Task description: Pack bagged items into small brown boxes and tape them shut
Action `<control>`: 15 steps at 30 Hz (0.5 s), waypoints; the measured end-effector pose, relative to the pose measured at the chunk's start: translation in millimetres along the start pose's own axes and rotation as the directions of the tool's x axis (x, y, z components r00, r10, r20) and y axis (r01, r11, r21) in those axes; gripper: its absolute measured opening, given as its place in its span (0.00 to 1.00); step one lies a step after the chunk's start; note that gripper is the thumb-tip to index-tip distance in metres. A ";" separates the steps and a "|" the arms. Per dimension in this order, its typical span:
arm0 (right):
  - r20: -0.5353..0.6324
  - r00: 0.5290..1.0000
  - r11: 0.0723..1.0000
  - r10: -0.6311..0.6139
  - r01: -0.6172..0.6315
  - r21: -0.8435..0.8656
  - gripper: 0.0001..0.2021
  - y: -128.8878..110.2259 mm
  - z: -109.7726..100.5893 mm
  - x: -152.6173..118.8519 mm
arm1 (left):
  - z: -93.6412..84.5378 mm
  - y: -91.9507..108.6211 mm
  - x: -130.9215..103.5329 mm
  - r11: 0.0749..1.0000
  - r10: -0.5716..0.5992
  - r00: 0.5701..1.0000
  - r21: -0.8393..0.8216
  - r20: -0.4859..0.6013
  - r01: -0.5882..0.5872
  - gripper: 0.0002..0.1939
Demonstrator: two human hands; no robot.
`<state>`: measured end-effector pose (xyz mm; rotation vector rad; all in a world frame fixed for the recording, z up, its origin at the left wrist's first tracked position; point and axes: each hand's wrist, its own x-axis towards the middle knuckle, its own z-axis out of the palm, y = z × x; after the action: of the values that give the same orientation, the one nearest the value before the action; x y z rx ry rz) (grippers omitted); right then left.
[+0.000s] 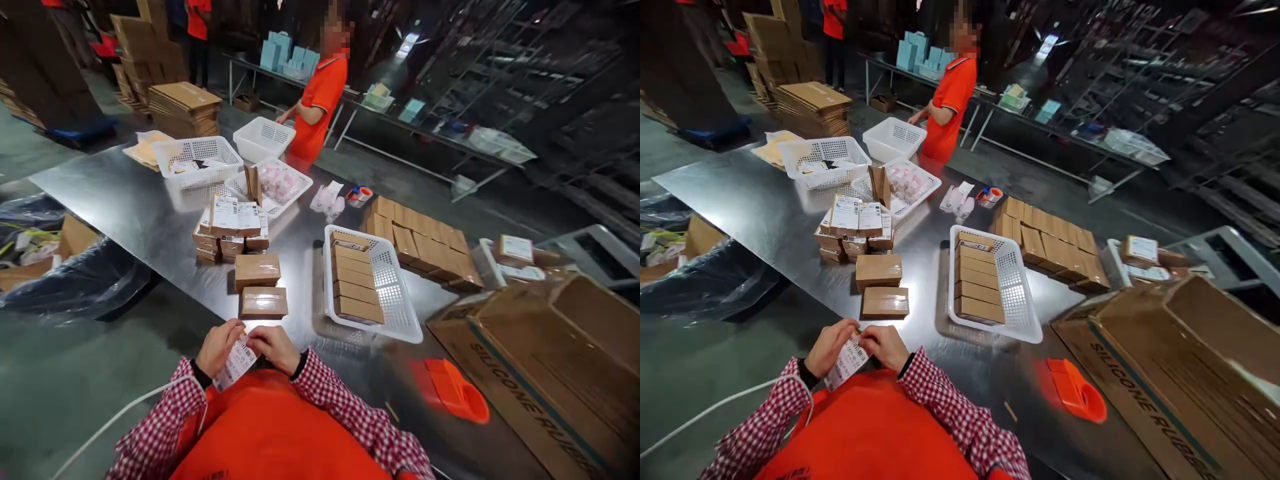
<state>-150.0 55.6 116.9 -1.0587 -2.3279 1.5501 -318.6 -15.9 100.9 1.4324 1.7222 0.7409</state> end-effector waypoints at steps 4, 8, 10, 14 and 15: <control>-0.287 0.951 0.993 0.115 -0.102 0.060 0.08 23.1 -6.2 -2.1 | -10.7 -49.1 26.0 0.999 -0.044 0.997 0.007 0.063 0.044 0.29; -0.543 0.809 0.973 0.223 -0.156 0.168 0.13 49.6 -49.5 -16.1 | -18.9 -96.6 61.8 0.935 -0.198 0.966 0.326 0.166 0.136 0.26; -0.661 0.702 0.963 0.266 -0.157 0.221 0.15 60.8 -75.3 -27.9 | -18.8 -102.5 75.5 0.862 -0.225 0.955 0.496 0.194 0.102 0.27; -0.795 0.466 0.908 0.389 -0.049 0.416 0.20 75.7 -108.5 -42.0 | -11.0 -82.8 86.4 0.789 -0.085 0.966 0.609 0.245 -0.085 0.32; -0.789 0.450 0.889 0.418 -0.026 0.456 0.21 78.5 -110.2 -40.3 | -7.4 -76.3 88.1 0.789 -0.066 0.962 0.604 0.263 -0.111 0.33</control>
<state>-30.1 129.8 109.8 -1.5887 -1.1305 1.0108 -372.7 55.2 25.7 1.8838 1.8036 -0.0517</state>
